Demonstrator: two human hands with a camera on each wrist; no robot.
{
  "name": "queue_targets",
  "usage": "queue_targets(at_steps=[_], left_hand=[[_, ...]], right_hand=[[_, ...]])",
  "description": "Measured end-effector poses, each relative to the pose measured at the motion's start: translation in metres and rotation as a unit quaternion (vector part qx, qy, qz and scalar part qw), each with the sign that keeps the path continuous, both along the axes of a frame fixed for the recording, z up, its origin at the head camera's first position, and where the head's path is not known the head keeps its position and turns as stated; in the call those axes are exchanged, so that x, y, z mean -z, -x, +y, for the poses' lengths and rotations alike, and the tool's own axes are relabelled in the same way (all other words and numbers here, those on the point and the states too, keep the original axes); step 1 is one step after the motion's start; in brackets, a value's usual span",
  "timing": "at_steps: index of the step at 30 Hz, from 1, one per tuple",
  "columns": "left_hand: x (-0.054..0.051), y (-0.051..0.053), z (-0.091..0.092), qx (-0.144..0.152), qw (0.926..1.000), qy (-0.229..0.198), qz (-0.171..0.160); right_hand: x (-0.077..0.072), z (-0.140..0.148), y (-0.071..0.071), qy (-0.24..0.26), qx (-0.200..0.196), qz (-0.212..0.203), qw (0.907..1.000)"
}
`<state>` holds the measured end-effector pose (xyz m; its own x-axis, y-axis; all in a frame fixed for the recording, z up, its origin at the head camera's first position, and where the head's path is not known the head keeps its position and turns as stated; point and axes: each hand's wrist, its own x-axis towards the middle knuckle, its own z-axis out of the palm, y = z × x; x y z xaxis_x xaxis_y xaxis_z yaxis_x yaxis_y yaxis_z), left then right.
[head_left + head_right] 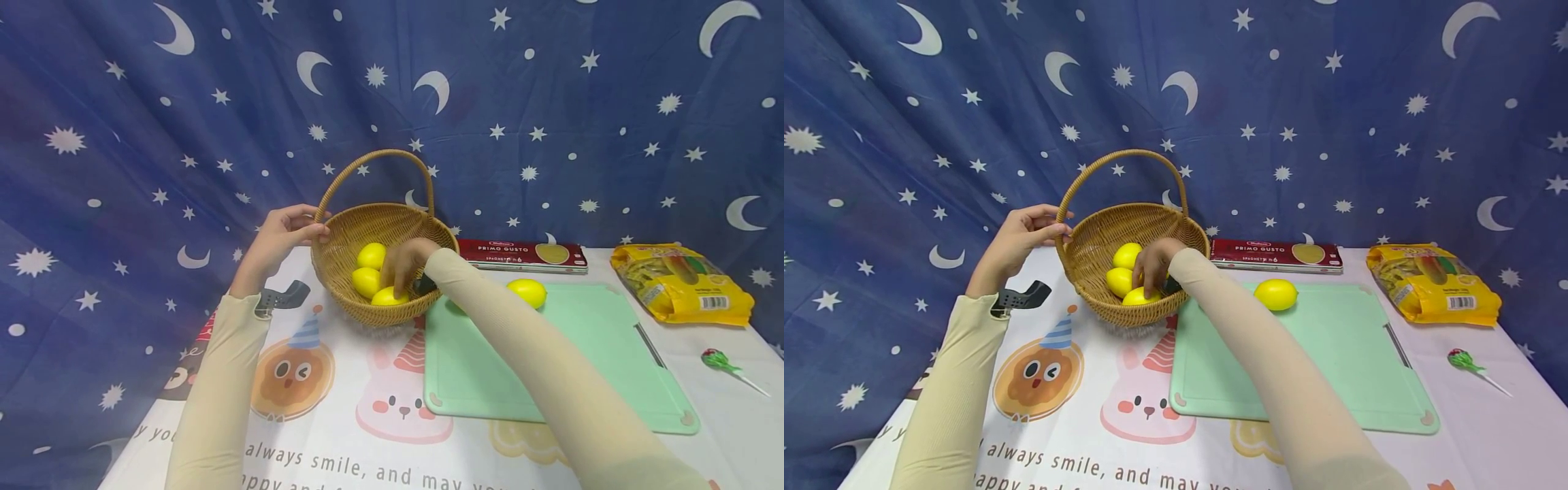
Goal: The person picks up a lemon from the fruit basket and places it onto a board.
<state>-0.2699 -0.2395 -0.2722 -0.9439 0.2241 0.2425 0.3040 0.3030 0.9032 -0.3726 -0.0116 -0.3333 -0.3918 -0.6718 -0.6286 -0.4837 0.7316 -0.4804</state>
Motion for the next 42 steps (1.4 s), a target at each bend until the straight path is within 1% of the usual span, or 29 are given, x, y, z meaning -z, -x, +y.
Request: queue_targets(at_steps=[3,5,7,9,12,14,20,22,25,29,33,34,37,42], left_hand=[[0.0004,-0.0004,0.0001,0.001,1.0,0.0,0.002],[0.0007,-0.0005,-0.0002,-0.001,1.0,0.001,0.002],[0.0011,-0.0001,-0.0006,-0.002,1.0,0.004,0.002],[0.0012,-0.0001,-0.0007,-0.005,1.0,0.007,0.001],[0.001,-0.0005,-0.0007,-0.009,0.9999,0.014,0.0],[0.0007,-0.0013,-0.0008,-0.012,0.9997,0.019,-0.001],[0.0012,-0.0013,-0.002,-0.012,0.9997,0.021,0.001],[0.0018,-0.0007,-0.0025,-0.01,0.9998,0.016,0.003],[0.0023,-0.0005,-0.0032,-0.007,0.9999,0.013,0.004],[0.0023,-0.0003,-0.003,-0.008,0.9999,0.012,0.002],[0.0012,-0.001,-0.0023,-0.006,0.9999,0.011,0.0],[0.001,-0.0009,-0.0021,-0.005,0.9999,0.011,0.0],[0.0008,-0.0007,-0.0018,-0.004,1.0,0.008,0.001],[0.0016,-0.0005,-0.0019,-0.003,1.0,0.009,0.0]], right_hand=[[0.0017,-0.0015,-0.0012,-0.01,0.044,-0.055,0.9975],[0.0019,-0.0027,-0.002,-0.017,0.062,-0.076,0.995],[0.0021,-0.0039,-0.0025,-0.026,0.066,-0.091,0.9933],[0.0019,-0.0045,-0.0026,-0.031,0.053,-0.094,0.9937],[0.0012,-0.0048,-0.0024,-0.036,0.034,-0.088,0.9949],[0.0007,-0.0049,-0.0024,-0.035,0.016,-0.072,0.9966],[-0.0002,-0.0046,-0.003,-0.004,0.03,-0.071,0.997],[-0.0005,-0.004,-0.0025,0.006,0.023,-0.064,0.9977],[-0.0002,-0.0031,-0.0008,0.027,-0.003,-0.035,0.999],[0.0015,-0.0015,0.0023,0.061,-0.024,0.003,0.9978],[0.0026,-0.0017,0.0037,0.093,-0.038,0.008,0.9949],[0.0028,-0.002,0.004,0.1,-0.046,0.012,0.9939],[0.0027,-0.0024,0.0039,0.115,-0.054,0.012,0.9918],[0.0037,-0.0033,0.0033,0.129,-0.042,-0.021,0.9905]])
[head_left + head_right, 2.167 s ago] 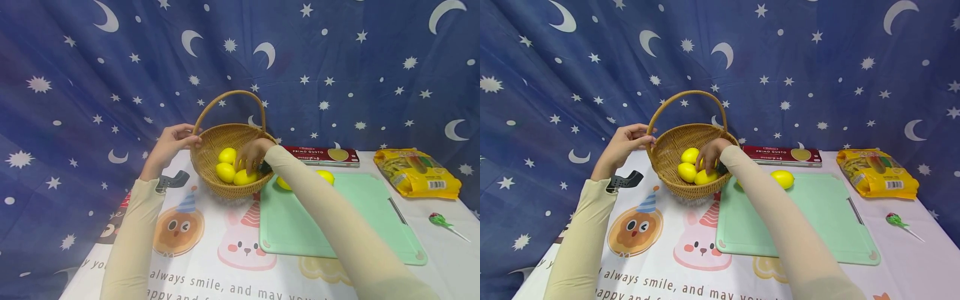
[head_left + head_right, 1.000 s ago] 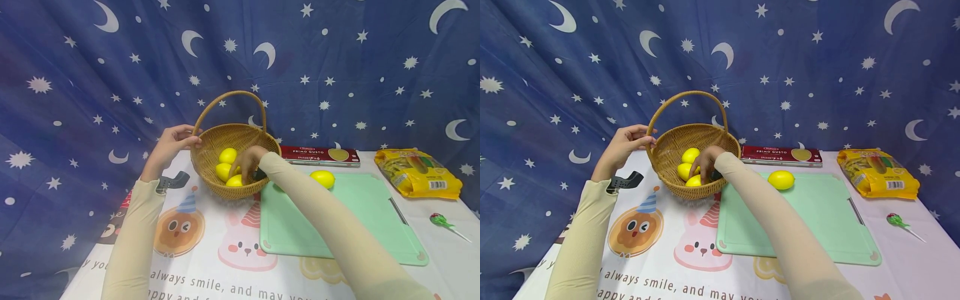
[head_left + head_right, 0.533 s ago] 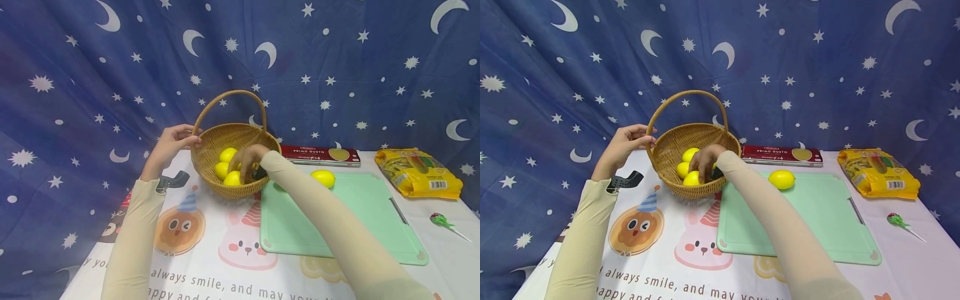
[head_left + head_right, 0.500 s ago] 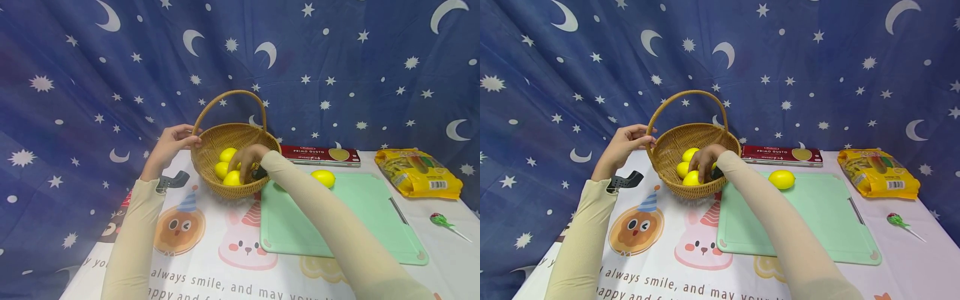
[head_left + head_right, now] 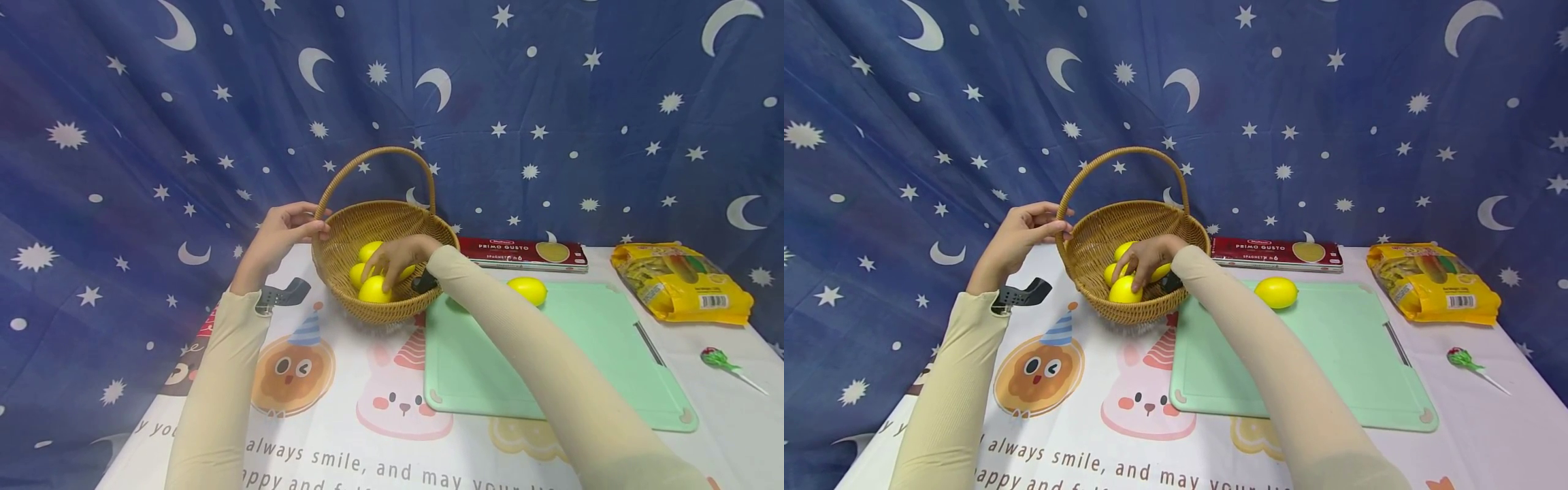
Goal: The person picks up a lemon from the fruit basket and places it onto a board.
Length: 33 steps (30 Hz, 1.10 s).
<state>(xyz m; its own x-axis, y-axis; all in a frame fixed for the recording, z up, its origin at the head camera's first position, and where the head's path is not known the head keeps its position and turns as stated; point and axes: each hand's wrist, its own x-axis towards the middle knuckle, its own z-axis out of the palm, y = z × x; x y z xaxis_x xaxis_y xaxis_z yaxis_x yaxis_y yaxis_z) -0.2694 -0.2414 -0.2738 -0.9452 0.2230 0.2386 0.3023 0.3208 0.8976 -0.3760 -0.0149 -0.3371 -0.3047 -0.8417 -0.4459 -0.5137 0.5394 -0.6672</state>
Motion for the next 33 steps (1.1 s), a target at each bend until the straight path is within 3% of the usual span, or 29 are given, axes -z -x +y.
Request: queue_targets(at_steps=[7,15,22,33], left_hand=[[0.0002,-0.0003,-0.0002,-0.001,1.0,0.002,0.001],[0.0001,-0.0007,0.0013,-0.003,1.0,0.004,0.0],[0.0009,0.0003,0.0005,-0.008,0.9999,0.007,0.002],[0.0001,-0.0009,0.0008,-0.013,0.9998,0.018,0.001]], right_hand=[[-0.0004,-0.0023,-0.0019,0.015,-0.004,-0.021,0.9997],[0.0023,-0.0044,-0.0034,0.002,-0.019,0.028,0.9994],[0.0019,-0.0046,-0.0036,0.003,0.019,-0.022,0.9996],[0.0011,-0.0042,-0.0038,0.0,0.022,-0.021,0.9995]])
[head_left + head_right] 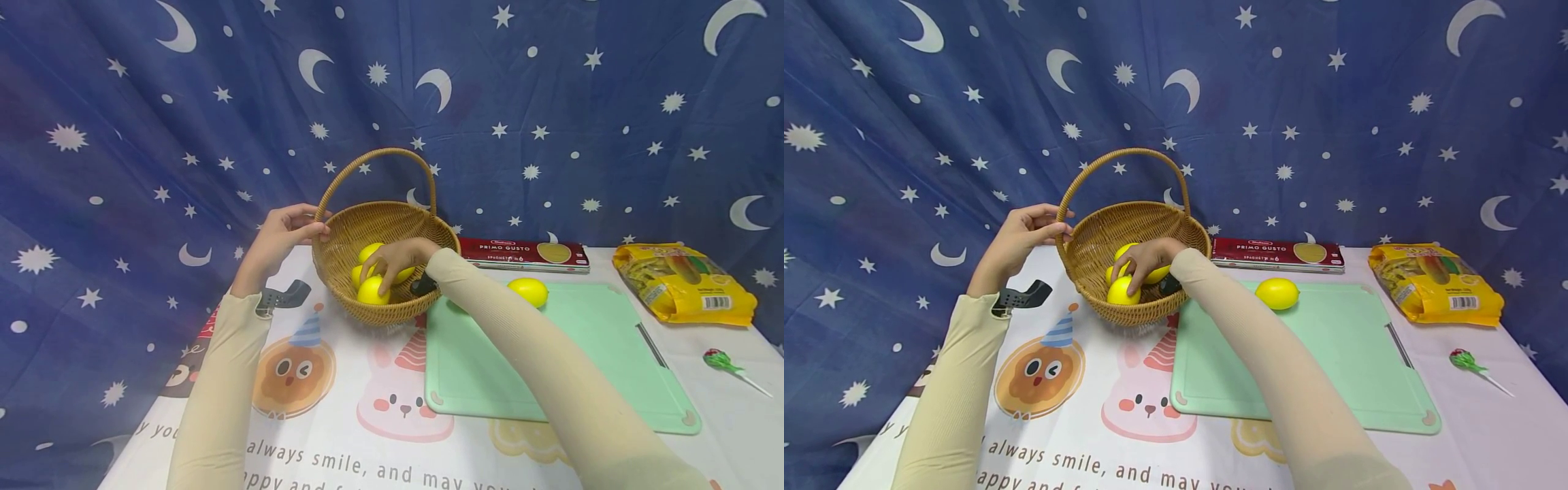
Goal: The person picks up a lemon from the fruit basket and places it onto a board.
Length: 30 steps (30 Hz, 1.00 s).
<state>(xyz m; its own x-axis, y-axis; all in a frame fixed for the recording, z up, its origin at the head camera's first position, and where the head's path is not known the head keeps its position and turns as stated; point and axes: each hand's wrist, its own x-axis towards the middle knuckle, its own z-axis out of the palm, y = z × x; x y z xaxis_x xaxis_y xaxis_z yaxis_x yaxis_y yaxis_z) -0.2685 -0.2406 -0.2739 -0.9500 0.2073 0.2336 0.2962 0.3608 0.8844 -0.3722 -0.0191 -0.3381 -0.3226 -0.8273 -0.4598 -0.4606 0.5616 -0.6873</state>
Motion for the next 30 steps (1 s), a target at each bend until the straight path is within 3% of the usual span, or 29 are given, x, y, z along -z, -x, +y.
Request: queue_targets(at_steps=[7,17,23,30], left_hand=[[0.002,0.0,-0.001,0.001,1.0,-0.005,0.001],[0.004,0.001,-0.002,-0.003,0.9999,-0.01,-0.003],[0.004,0.0,-0.003,-0.007,0.9999,-0.009,0.001],[0.004,0.0,-0.003,-0.006,0.9997,-0.022,0.002]], right_hand=[[0.0,-0.001,-0.001,0.003,-0.011,0.015,0.9998],[-0.002,0.0,-0.001,0.059,0.042,0.018,0.9972],[-0.01,0.0,-0.003,0.082,0.05,0.026,0.995],[-0.022,-0.001,-0.004,0.095,0.046,0.064,0.9924]])
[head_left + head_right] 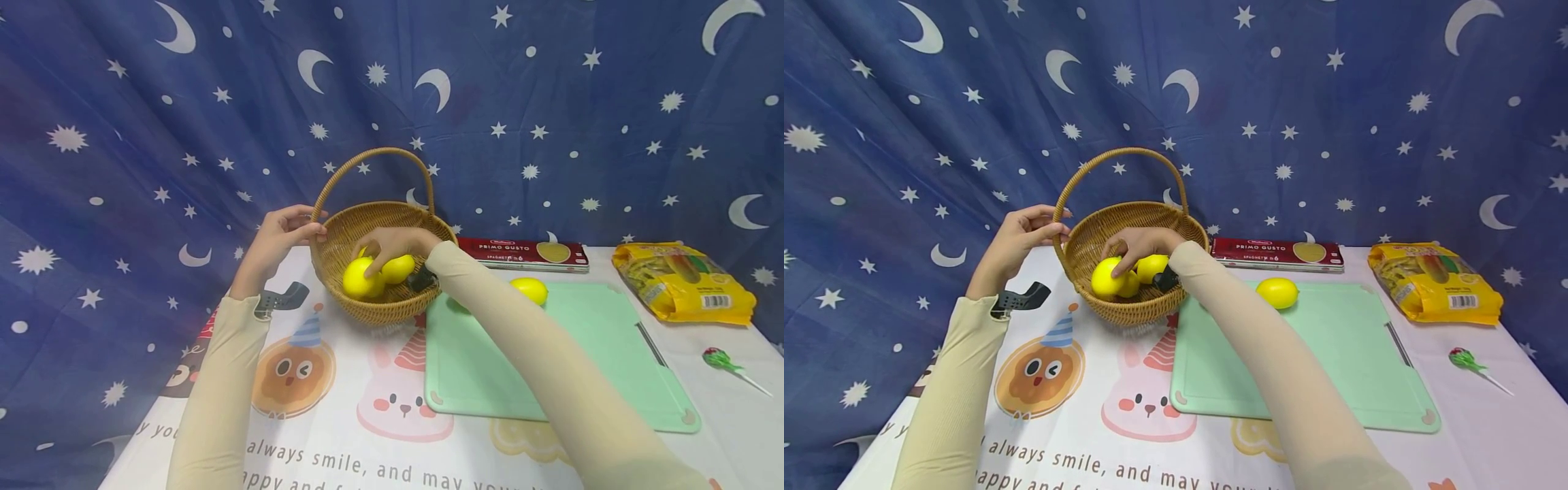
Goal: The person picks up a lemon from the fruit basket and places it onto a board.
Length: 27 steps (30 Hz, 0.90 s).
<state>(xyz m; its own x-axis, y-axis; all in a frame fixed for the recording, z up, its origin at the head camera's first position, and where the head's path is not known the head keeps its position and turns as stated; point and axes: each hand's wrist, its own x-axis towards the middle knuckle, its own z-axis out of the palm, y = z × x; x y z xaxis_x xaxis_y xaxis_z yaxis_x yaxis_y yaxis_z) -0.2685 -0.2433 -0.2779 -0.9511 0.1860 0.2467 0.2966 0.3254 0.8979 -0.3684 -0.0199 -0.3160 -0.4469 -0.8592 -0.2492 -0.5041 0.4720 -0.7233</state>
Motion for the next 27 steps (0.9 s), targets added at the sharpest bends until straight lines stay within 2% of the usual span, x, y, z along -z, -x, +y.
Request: queue_targets(at_steps=[13,20,27], left_hand=[[0.0,-0.002,0.001,-0.003,1.0,-0.008,0.0],[0.0,-0.002,0.001,-0.005,1.0,-0.004,0.002],[-0.001,-0.002,0.001,-0.006,1.0,-0.006,0.001]], right_hand=[[-0.021,0.011,-0.008,0.028,0.008,0.058,0.9979],[-0.029,0.024,-0.016,0.079,0.011,0.079,0.9937],[-0.035,0.039,-0.022,0.121,0.033,0.084,0.9885]])
